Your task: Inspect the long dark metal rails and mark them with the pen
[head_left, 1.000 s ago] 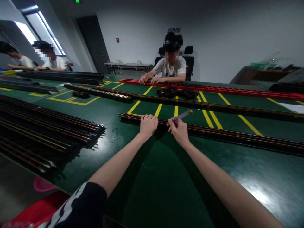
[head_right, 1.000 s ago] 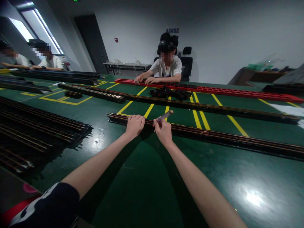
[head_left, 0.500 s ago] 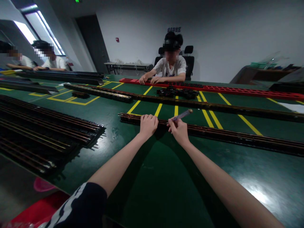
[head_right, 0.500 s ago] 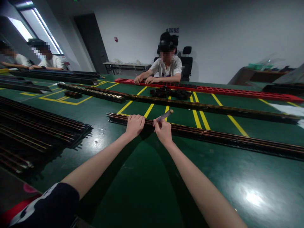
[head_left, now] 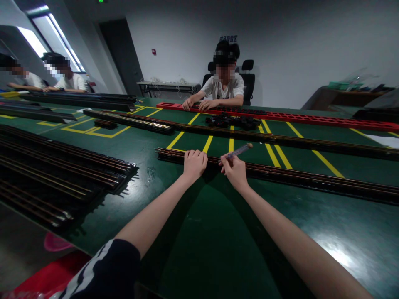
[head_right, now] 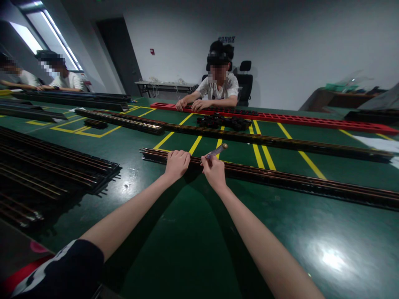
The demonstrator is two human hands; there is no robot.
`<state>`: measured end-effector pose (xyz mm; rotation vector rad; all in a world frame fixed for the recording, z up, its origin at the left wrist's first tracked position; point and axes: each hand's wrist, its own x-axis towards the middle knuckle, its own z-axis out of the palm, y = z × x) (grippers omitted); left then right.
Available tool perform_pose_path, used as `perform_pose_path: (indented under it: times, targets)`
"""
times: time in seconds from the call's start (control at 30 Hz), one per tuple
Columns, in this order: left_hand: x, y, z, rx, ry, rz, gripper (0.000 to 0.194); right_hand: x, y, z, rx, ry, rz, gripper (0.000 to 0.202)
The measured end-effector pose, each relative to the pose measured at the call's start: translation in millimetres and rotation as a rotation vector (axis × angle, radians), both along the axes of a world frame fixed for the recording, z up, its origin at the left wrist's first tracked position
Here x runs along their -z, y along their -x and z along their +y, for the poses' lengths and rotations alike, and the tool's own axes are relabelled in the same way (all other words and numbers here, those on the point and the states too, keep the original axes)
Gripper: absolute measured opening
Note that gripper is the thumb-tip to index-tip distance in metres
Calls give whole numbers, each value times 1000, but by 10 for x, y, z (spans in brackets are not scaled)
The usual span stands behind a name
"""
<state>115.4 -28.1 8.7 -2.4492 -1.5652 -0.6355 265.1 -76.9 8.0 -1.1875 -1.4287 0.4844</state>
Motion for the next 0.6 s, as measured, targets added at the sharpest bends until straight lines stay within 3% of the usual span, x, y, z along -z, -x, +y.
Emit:
perform_pose_path:
  times: [0.6]
  targets:
    - [-52, 3, -36, 2, 20, 12, 42, 6, 8, 2, 0, -9, 17, 50]
